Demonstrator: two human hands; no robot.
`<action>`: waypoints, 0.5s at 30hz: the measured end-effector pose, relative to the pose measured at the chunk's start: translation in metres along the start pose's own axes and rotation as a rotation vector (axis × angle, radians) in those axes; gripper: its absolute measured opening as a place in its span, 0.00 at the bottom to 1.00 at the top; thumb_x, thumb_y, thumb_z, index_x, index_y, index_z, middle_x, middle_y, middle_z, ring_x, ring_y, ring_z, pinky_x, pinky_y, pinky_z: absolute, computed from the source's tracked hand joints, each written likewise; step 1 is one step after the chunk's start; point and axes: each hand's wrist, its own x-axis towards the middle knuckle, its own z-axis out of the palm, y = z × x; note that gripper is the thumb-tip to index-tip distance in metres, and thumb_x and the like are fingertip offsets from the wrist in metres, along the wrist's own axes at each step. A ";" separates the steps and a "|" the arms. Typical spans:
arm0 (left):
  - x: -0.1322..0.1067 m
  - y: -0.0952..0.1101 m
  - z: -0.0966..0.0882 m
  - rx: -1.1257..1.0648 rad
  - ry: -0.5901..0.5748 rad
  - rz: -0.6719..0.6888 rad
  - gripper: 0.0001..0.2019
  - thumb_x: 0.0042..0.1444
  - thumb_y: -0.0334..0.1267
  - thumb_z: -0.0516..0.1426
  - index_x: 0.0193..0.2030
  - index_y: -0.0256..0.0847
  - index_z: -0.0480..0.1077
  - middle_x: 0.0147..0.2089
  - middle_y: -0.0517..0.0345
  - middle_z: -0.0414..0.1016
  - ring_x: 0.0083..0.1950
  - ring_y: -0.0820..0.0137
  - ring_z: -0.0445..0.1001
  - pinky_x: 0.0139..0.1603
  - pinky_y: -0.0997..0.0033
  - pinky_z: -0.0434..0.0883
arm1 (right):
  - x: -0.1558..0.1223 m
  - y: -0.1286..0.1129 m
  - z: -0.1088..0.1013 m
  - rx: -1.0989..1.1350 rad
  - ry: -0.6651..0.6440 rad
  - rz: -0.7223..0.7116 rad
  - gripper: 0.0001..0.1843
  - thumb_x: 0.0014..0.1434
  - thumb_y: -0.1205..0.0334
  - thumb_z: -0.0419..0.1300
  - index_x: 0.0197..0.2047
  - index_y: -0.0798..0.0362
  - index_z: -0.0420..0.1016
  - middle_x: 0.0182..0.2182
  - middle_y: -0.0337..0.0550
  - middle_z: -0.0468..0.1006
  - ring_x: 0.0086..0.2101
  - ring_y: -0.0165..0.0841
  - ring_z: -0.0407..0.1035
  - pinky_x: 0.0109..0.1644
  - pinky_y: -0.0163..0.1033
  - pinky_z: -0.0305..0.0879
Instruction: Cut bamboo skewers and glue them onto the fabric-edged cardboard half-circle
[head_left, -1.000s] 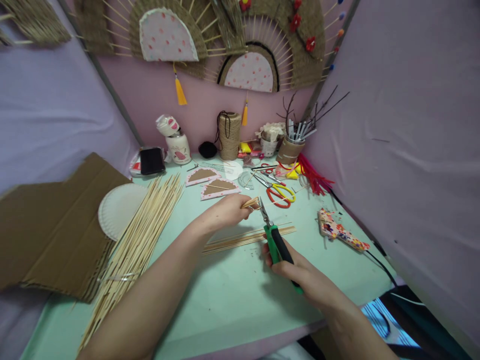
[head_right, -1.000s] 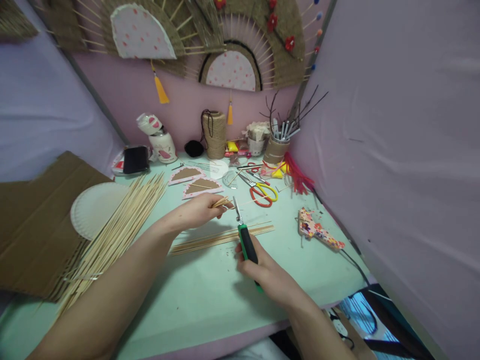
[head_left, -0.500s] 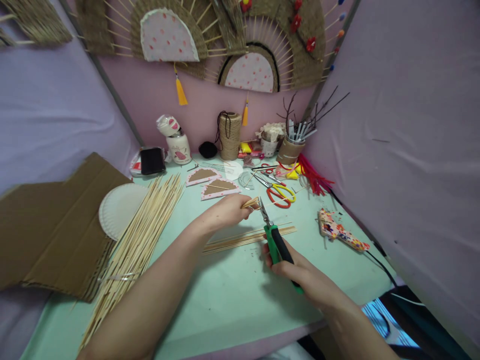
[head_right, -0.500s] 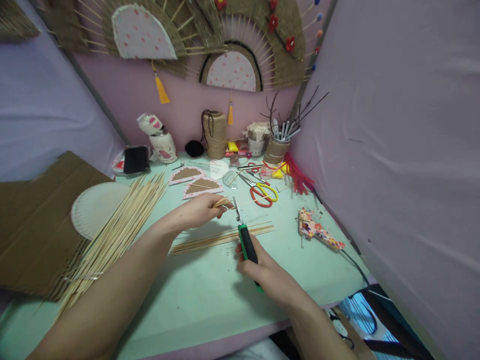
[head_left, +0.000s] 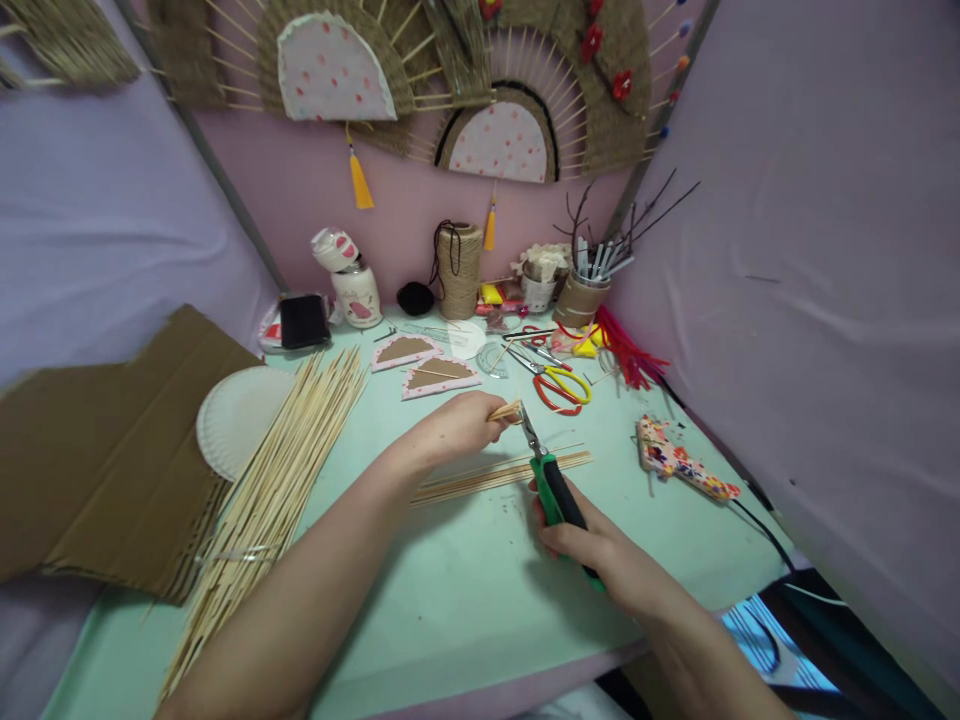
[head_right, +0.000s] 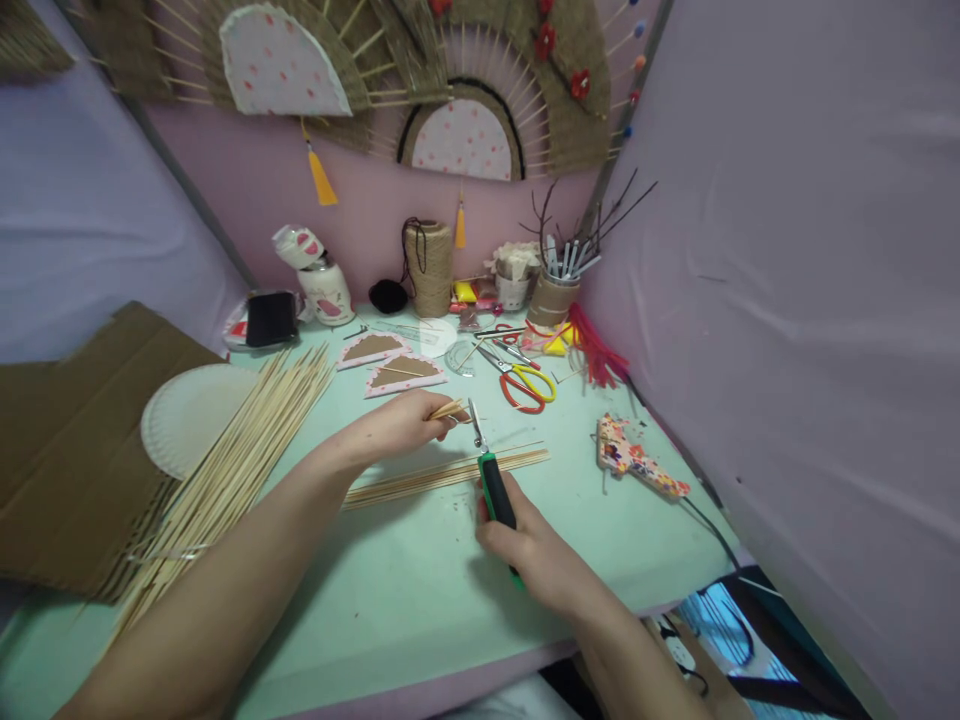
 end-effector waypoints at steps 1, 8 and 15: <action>0.001 0.000 0.001 0.011 0.001 -0.007 0.13 0.50 0.32 0.50 0.39 0.40 0.74 0.34 0.59 0.76 0.35 0.69 0.71 0.34 0.73 0.64 | 0.001 0.001 0.002 0.044 0.020 0.020 0.13 0.48 0.65 0.56 0.40 0.51 0.62 0.29 0.35 0.63 0.27 0.29 0.56 0.32 0.36 0.55; 0.006 -0.004 0.001 -0.044 -0.034 0.015 0.17 0.53 0.32 0.49 0.46 0.39 0.73 0.44 0.55 0.77 0.43 0.68 0.73 0.42 0.73 0.66 | 0.006 0.007 -0.006 0.118 0.106 0.010 0.13 0.50 0.63 0.56 0.41 0.51 0.63 0.28 0.36 0.62 0.26 0.29 0.57 0.30 0.36 0.56; 0.001 0.003 -0.008 -0.018 -0.053 0.017 0.16 0.56 0.33 0.45 0.44 0.38 0.73 0.40 0.56 0.75 0.40 0.68 0.71 0.40 0.72 0.65 | -0.001 0.020 -0.014 0.256 0.037 -0.003 0.15 0.50 0.65 0.56 0.44 0.51 0.67 0.34 0.40 0.66 0.28 0.29 0.58 0.31 0.37 0.55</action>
